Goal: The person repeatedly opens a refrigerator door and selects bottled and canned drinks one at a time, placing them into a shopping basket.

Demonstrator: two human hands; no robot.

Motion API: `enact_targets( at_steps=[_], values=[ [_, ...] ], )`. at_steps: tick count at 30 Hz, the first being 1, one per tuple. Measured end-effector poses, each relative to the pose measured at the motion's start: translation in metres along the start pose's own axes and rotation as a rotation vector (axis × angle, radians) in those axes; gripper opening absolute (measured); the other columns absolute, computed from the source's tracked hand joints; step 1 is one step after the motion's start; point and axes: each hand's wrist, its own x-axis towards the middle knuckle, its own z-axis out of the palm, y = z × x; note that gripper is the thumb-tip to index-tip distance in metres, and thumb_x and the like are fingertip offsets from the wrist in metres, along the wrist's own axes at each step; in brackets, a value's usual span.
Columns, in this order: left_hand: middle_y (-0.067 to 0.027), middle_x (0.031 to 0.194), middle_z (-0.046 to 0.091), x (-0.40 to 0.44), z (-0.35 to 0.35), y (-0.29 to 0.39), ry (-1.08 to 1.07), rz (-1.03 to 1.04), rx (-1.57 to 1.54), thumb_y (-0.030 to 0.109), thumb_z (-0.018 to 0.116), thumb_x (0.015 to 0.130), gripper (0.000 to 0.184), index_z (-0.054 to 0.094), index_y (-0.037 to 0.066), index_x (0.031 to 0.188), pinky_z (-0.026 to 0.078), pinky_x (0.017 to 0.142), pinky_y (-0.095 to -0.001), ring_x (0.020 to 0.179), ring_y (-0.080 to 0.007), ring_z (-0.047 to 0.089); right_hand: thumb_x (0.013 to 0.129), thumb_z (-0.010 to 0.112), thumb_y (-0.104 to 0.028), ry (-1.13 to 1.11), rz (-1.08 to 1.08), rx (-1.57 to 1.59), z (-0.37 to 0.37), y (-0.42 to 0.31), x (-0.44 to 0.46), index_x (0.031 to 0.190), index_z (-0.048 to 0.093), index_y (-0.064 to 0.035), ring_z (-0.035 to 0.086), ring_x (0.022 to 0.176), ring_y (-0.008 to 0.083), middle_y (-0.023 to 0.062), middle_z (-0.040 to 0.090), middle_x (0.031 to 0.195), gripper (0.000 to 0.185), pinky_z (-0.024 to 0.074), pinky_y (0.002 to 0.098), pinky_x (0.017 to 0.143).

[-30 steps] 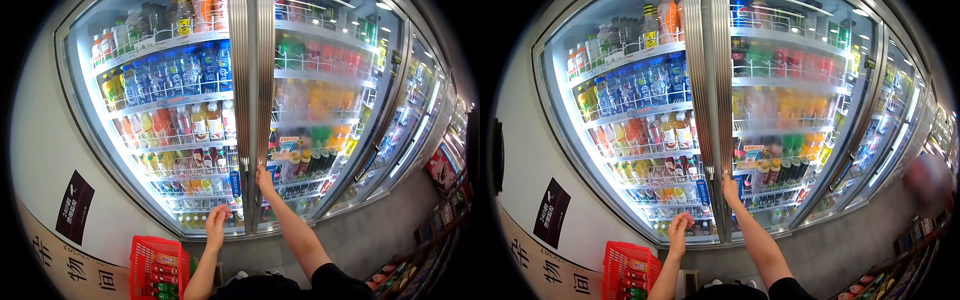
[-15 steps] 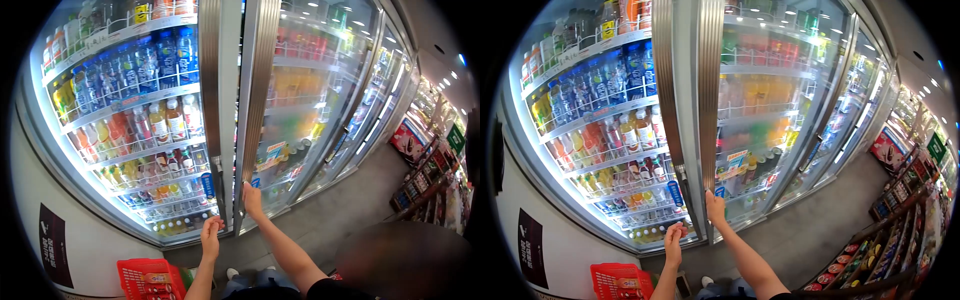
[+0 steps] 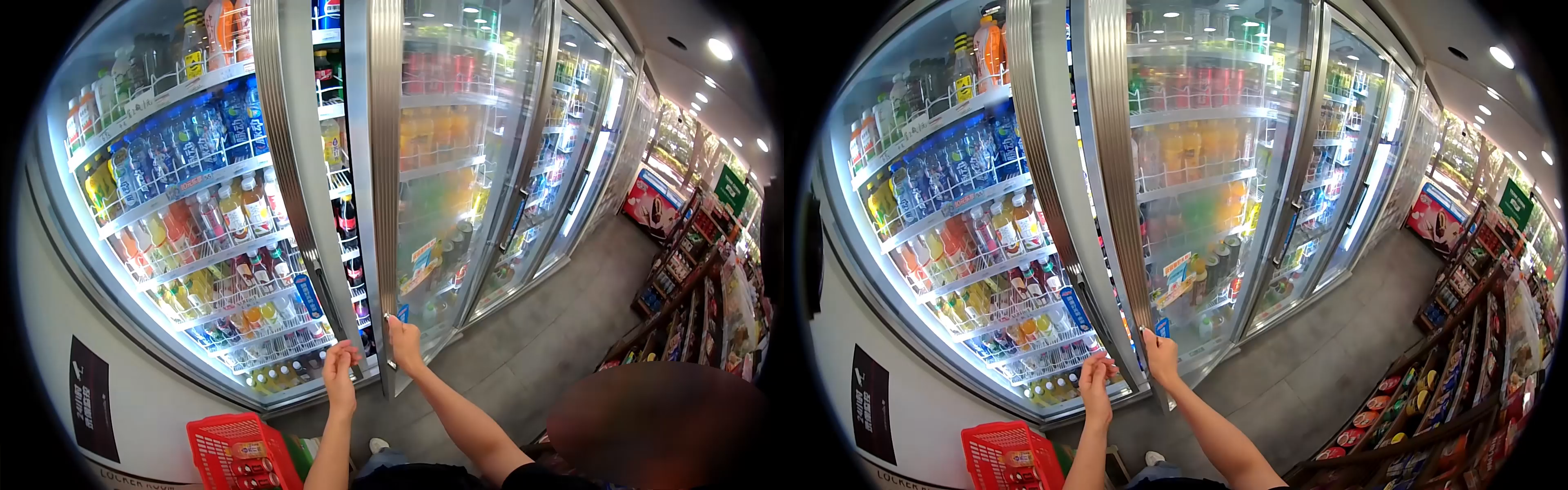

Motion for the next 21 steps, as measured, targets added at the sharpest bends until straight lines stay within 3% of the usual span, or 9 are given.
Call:
enact_targets(
  at_steps=[1,4,5,7,8,15,21],
  values=[
    [-0.0061,0.099,0.063,-0.007,0.007,0.0,0.005,0.003,-0.001,0.01,0.047,0.1,0.022,0.059,0.002,0.117,0.046,0.082,-0.0272,0.087,-0.0129,0.058,0.098,0.055,-0.039,0.001,0.035,0.032,-0.011,-0.001,-0.005,0.054,0.046,-0.0074,0.037,0.048,0.0063,-0.004,0.04,0.051,0.055,0.0283,0.0277,0.045],
    [-0.0054,0.1,0.063,-0.029,0.027,-0.004,-0.096,-0.008,0.01,0.011,0.049,0.1,0.022,0.059,0.003,0.118,0.046,0.08,-0.0262,0.087,-0.0114,0.058,0.096,0.058,-0.04,0.066,-0.003,-0.009,-0.045,-0.016,-0.032,0.055,0.045,-0.0094,0.035,0.049,0.0044,-0.006,0.039,0.052,0.053,0.0257,0.0267,0.045],
    [-0.0054,0.1,0.063,-0.037,0.032,-0.004,-0.094,-0.013,0.011,0.011,0.049,0.1,0.022,0.059,0.003,0.118,0.046,0.08,-0.0262,0.087,-0.0114,0.058,0.096,0.058,-0.04,0.065,0.003,-0.01,-0.057,-0.019,-0.039,0.055,0.045,-0.0094,0.035,0.049,0.0044,-0.006,0.039,0.052,0.053,0.0257,0.0267,0.045],
    [-0.005,0.1,0.064,-0.052,0.044,-0.003,-0.111,-0.022,0.013,0.011,0.048,0.1,0.022,0.059,0.003,0.118,0.046,0.081,-0.0266,0.087,-0.0117,0.059,0.093,0.062,-0.042,0.079,-0.003,-0.047,-0.081,-0.03,-0.053,0.058,0.049,0.0015,0.034,0.055,0.0046,-0.0033,0.035,0.052,0.057,0.0276,0.0295,0.047],
    [-0.0048,0.101,0.063,-0.059,0.05,-0.004,-0.136,-0.028,0.028,0.012,0.048,0.1,0.023,0.058,0.002,0.118,0.046,0.081,-0.0271,0.087,-0.0119,0.059,0.093,0.063,-0.039,0.111,-0.009,0.02,-0.092,-0.04,-0.064,0.06,0.053,0.0003,0.034,0.054,0.0032,-0.0065,0.037,0.053,0.053,0.0267,0.0278,0.047],
    [-0.0051,0.101,0.062,-0.096,0.098,-0.011,-0.253,-0.055,0.021,0.01,0.048,0.1,0.024,0.057,0.003,0.121,0.046,0.083,-0.0271,0.089,-0.0115,0.058,0.093,0.06,-0.031,0.285,-0.066,-0.083,-0.183,-0.048,-0.104,0.066,0.06,0.0007,0.034,0.054,0.0044,-0.0061,0.04,0.055,0.041,0.0258,0.0276,0.047],
    [-0.0059,0.104,0.062,-0.112,0.146,-0.007,-0.357,-0.046,-0.028,0.013,0.05,0.099,0.025,0.056,0.005,0.122,0.046,0.082,-0.0275,0.088,-0.0128,0.058,0.094,0.058,-0.025,0.551,-0.081,-0.11,-0.262,-0.057,-0.127,0.065,0.053,-0.0027,0.039,0.054,0.004,-0.0069,0.04,0.055,0.037,0.0287,0.0241,0.05]
  ],
)
